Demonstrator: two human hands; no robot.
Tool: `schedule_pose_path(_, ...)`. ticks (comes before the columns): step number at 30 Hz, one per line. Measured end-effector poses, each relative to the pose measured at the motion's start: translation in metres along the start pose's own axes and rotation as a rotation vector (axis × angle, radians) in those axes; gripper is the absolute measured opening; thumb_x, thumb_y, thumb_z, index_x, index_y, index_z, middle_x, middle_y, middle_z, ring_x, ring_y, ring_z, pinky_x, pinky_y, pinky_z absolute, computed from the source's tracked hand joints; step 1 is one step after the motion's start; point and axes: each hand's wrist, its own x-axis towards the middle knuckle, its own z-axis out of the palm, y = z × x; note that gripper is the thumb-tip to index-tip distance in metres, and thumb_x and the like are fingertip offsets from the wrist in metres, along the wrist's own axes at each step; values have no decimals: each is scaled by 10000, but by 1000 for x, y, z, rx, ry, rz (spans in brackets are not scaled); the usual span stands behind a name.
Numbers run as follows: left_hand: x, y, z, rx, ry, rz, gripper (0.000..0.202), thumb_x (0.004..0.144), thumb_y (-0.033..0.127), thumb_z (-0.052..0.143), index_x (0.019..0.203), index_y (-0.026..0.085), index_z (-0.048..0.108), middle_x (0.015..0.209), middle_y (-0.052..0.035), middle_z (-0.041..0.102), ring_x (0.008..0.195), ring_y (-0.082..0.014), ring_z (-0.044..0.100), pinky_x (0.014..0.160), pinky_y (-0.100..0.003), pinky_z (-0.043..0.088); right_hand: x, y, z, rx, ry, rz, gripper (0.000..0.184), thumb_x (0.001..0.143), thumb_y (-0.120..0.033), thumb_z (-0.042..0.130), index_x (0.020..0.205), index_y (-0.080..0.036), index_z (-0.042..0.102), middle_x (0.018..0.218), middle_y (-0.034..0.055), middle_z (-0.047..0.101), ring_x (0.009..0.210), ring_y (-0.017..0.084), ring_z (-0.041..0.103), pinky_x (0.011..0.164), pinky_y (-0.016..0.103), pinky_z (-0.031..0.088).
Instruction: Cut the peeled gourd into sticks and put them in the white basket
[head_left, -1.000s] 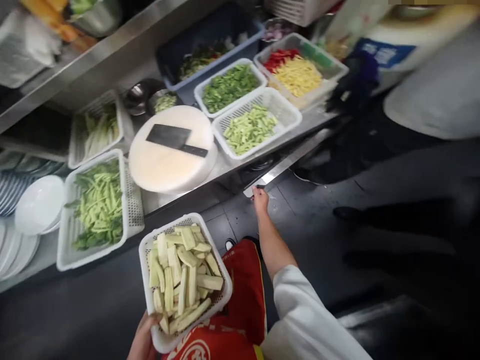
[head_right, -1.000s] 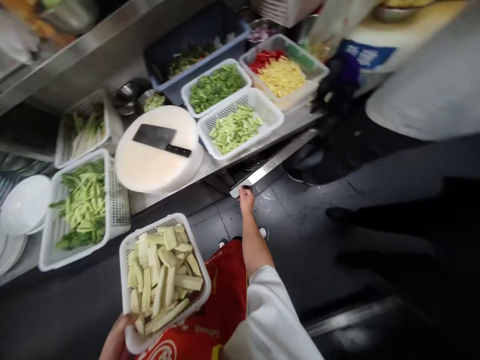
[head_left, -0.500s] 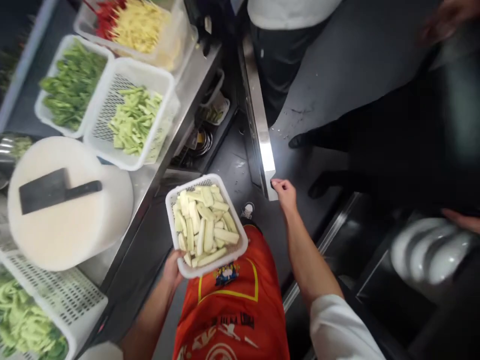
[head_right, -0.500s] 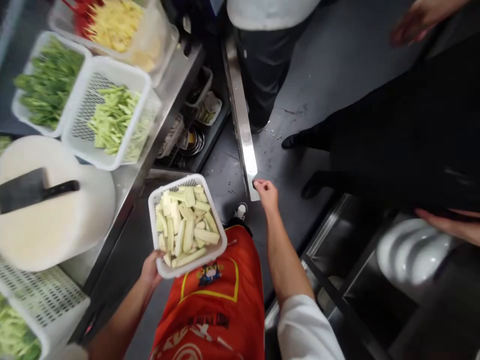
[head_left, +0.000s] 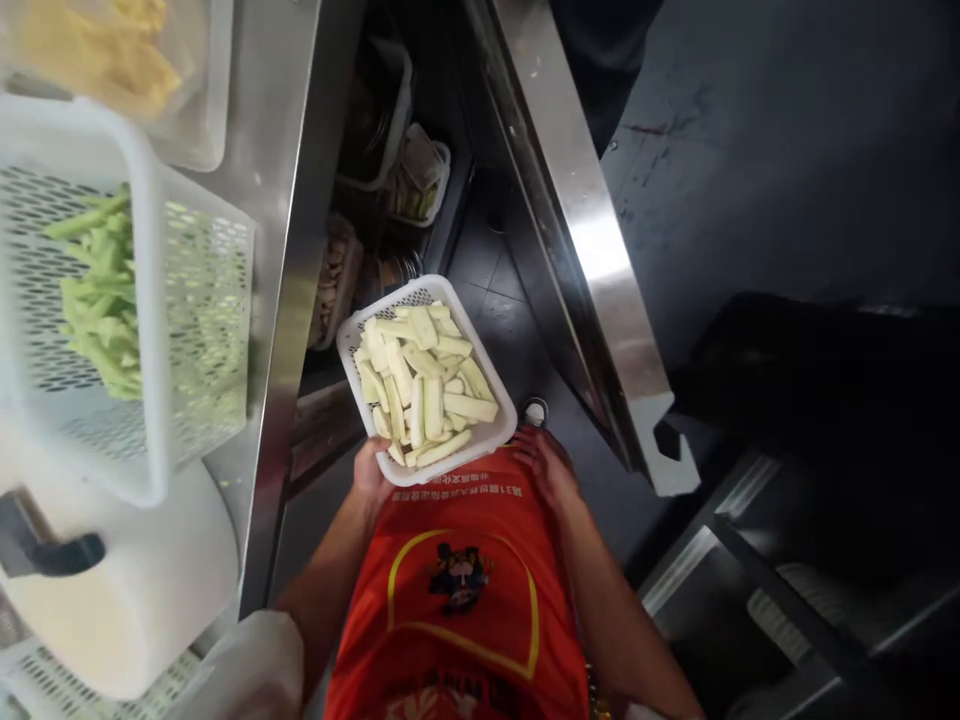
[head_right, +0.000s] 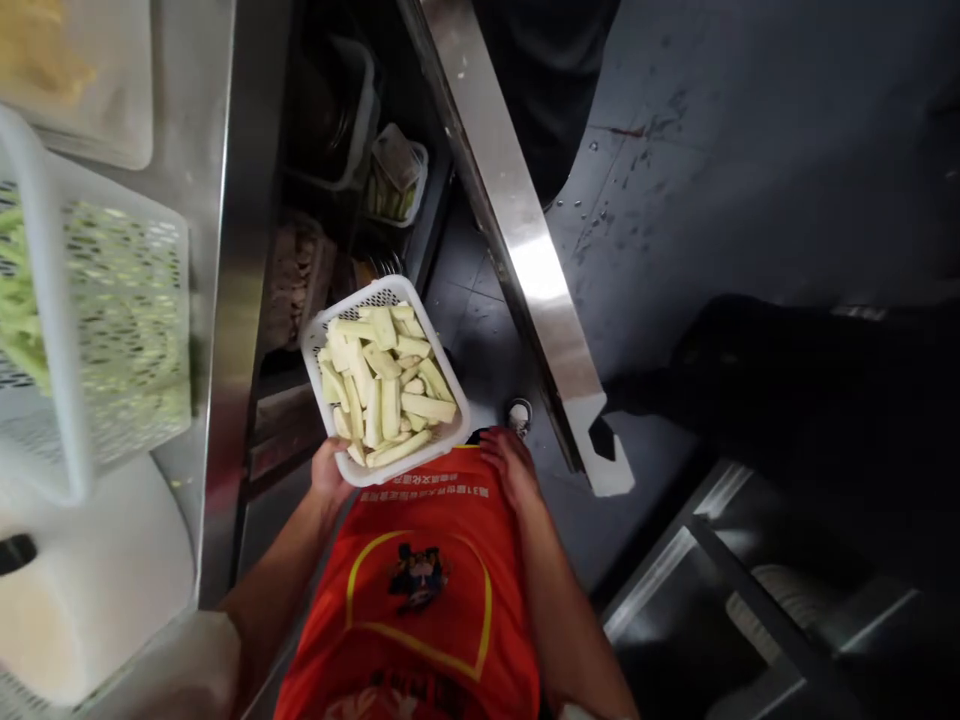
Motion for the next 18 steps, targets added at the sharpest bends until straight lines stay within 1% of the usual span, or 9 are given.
schedule_pose_path(2,18,7,8,13,-18,-25,623,511,174,581,1121,111,685,1043,-120,772,1197,-396,659,1011,-541,557,1,7,37,64,-119,15,567,636,-604,816,1068,-254,704,1142,93,752,1000,264,725,789,390,625)
schedule_pose_path(4,41,9,22,14,-53,-33,607,523,185,581,1117,109,685,1022,-120,772,1196,-395,659,1014,-548,550,14,3,71,140,-164,-27,650,667,-635,794,1211,-304,661,1295,75,695,1158,266,672,885,407,604)
schedule_pose_path(6,71,7,43,2,-82,-37,593,532,193,582,1108,101,686,960,-122,773,1190,-400,661,1019,-559,539,37,-7,97,174,-111,-112,701,719,-645,755,1323,-325,598,1351,70,659,1217,255,639,949,421,579)
schedule_pose_path(8,108,6,71,-29,-127,-38,592,531,193,575,1102,89,689,912,-126,772,1182,-404,663,1026,-567,529,67,-16,112,156,-54,-206,757,759,-619,740,1421,-328,514,1394,74,627,1245,246,620,1013,439,548)
schedule_pose_path(10,150,6,103,-68,-208,-26,595,530,190,560,1100,80,690,922,-134,772,1181,-405,663,1035,-570,518,96,-19,117,99,-45,-261,832,758,-567,770,1483,-324,442,1422,81,604,1257,244,612,1038,442,534)
schedule_pose_path(11,172,8,119,-84,-253,-14,595,532,189,552,1099,77,690,942,-138,773,1182,-403,663,1039,-569,514,108,-18,116,62,-55,-269,864,748,-548,788,1497,-321,423,1424,87,602,1253,247,615,1031,441,538)
schedule_pose_path(13,216,16,149,-107,-329,23,588,543,190,535,1098,73,689,986,-146,772,1189,-395,661,1045,-562,508,124,-12,107,-20,-84,-260,895,730,-532,807,1504,-308,418,1409,104,612,1214,259,638,987,441,562)
schedule_pose_path(15,257,29,174,-124,-373,75,583,551,189,517,1096,73,687,1026,-152,770,1196,-381,659,1045,-544,509,131,-3,92,-112,-115,-253,863,751,-530,792,1501,-290,439,1387,122,627,1163,269,666,959,451,575)
schedule_pose_path(18,309,53,203,-150,-434,165,602,560,180,489,1122,78,680,1103,-153,761,1208,-343,657,1051,-511,509,133,8,70,-239,-106,-264,733,822,-525,735,1474,-292,494,1340,111,660,1116,262,692,992,452,560)
